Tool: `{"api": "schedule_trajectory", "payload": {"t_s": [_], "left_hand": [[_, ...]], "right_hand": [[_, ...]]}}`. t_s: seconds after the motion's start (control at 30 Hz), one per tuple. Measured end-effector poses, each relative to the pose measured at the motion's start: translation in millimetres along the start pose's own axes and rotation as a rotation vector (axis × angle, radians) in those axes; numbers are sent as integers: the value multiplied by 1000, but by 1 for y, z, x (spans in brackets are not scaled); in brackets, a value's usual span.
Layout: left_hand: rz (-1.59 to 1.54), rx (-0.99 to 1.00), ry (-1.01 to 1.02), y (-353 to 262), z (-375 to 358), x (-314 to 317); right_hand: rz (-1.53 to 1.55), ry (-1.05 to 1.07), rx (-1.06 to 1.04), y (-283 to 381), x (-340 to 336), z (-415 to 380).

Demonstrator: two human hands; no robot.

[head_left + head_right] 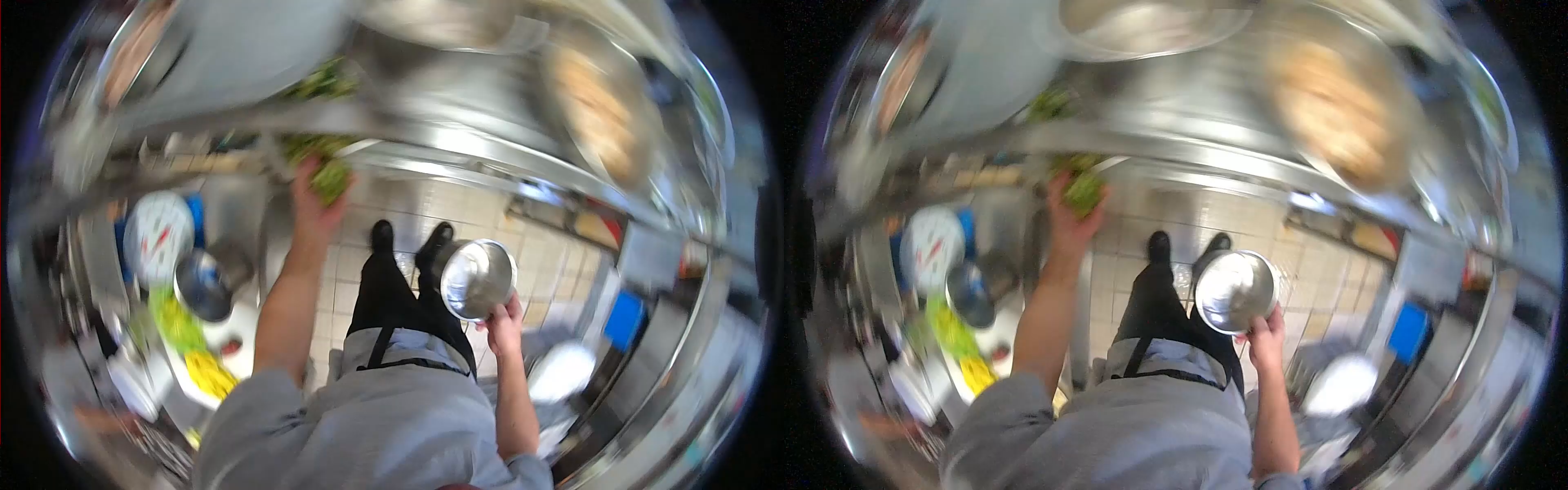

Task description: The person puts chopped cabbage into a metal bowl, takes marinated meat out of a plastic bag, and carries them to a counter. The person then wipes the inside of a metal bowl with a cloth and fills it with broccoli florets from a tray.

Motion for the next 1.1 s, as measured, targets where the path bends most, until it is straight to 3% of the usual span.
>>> {"api": "schedule_trajectory", "payload": {"t_s": [0.1,0.17,0.2,0.23,0.3,0.37,0.5,0.7,0.8,0.83,1.0,1.1], "left_hand": [[230,-18,-67,13,-46,24],[272,-161,-34,28,-64,26],[356,-194,-126,41,-78,29],[382,-335,47,57,-86,38],[400,-535,181,96,-119,55],[375,-723,138,130,-131,65],[451,-936,294,227,-167,100],[481,-1043,454,391,-229,167],[515,-1140,430,476,-248,174],[489,-1145,421,453,-264,182],[581,-1189,431,531,-299,193],[651,-1185,401,570,-301,200]], "right_hand": [[-53,-31,53,9,-24,-26],[-40,-56,35,9,-40,-38],[-12,-114,24,11,-50,-48],[51,-114,-27,-2,-62,-50],[162,-152,-73,-11,-85,-71],[241,-233,-75,-19,-108,-80],[430,-349,-72,-71,-161,-94],[610,-525,-103,-117,-272,-135],[611,-618,-109,-146,-341,-151],[605,-635,-138,-148,-329,-179],[932,-947,-68,-242,-400,-211],[1167,-1009,-24,-276,-419,-220]]}}
Point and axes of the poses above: each hand's wrist, its own z-axis towards the middle knuckle, its own x-axis out of the palm, y = z × x, the point moved 7 cm from there along z, towards the middle knuckle, and after that the axes turned 13 degrees about -z, right-handed, at the moved point
